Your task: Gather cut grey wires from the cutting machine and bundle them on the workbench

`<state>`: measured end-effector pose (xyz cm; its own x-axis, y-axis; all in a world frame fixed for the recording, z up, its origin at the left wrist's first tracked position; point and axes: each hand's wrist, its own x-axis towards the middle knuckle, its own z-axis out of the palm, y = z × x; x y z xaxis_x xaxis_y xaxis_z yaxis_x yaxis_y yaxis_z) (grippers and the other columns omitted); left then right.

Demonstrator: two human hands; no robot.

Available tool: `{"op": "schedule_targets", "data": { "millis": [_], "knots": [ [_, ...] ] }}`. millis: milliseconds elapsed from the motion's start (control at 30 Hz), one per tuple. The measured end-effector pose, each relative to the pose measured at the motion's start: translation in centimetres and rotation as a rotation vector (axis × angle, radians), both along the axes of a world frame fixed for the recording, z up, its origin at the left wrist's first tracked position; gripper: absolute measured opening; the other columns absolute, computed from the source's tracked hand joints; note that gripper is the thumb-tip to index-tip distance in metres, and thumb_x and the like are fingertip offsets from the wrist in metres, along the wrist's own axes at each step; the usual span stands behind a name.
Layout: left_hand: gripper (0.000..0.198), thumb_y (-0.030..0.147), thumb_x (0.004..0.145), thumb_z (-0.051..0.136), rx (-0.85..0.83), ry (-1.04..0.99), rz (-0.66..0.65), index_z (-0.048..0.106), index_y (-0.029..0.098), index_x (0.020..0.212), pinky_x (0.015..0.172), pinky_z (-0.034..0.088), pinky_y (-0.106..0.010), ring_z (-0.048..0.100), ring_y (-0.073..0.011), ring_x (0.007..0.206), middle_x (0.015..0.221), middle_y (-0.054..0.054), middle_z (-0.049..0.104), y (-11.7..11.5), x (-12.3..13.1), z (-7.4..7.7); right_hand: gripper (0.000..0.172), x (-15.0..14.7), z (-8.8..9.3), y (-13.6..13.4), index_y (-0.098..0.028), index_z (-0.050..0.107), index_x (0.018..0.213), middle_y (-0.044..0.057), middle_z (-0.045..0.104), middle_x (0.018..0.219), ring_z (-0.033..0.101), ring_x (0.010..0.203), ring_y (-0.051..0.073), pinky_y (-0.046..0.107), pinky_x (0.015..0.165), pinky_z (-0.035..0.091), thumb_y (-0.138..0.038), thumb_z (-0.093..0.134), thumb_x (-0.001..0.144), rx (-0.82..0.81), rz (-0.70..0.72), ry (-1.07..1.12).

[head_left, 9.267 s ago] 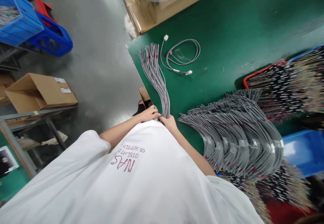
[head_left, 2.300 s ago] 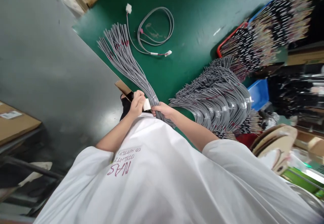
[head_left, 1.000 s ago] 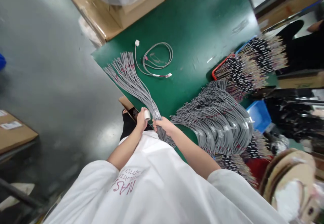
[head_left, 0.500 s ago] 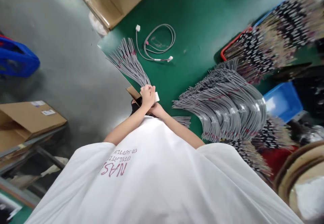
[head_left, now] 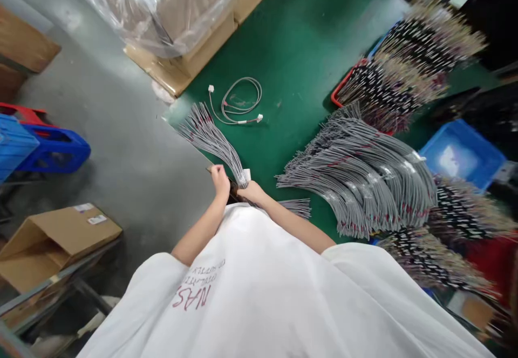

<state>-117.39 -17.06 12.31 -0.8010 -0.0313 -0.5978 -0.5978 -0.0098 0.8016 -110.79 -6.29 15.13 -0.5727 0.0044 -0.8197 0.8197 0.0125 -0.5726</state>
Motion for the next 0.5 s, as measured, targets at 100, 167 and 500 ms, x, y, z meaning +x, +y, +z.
{"op": "schedule_targets", "data": {
  "millis": [100,167,500],
  "knots": [
    [0.023,0.042,0.085,0.054,0.175,-0.132,-0.025,0.060,0.021,0.094,0.077,0.050,-0.031,0.063,-0.0177,0.085,0.091,-0.004,0.064,-0.6,1.4,-1.8,0.011,-0.2,0.4,0.5,-0.016,0.059,0.061,-0.001,0.057,0.046,0.052,0.046,0.011,0.020,0.046,0.038,-0.013,0.067,0.066,0.051,0.019,-0.019],
    [0.026,0.042,0.079,0.063,0.305,-0.201,-0.053,0.064,0.019,0.091,0.070,0.050,-0.030,0.062,-0.0160,0.073,0.081,-0.002,0.065,0.2,2.1,-2.8,0.011,-0.4,0.8,0.7,-0.017,0.057,0.059,-0.001,0.056,0.045,0.052,0.045,0.012,0.021,0.045,0.039,-0.013,0.065,0.066,0.063,0.032,-0.030],
    [0.030,0.043,0.094,0.057,0.458,-0.287,-0.070,0.063,0.015,0.102,0.068,0.055,-0.029,0.061,-0.0118,0.075,0.093,-0.003,0.065,3.5,3.3,-5.2,0.009,-1.2,1.8,0.7,-0.017,0.060,0.060,0.000,0.060,0.051,0.055,0.046,0.013,0.024,0.047,0.048,-0.017,0.064,0.069,0.001,-0.028,-0.137]
  ]
}}
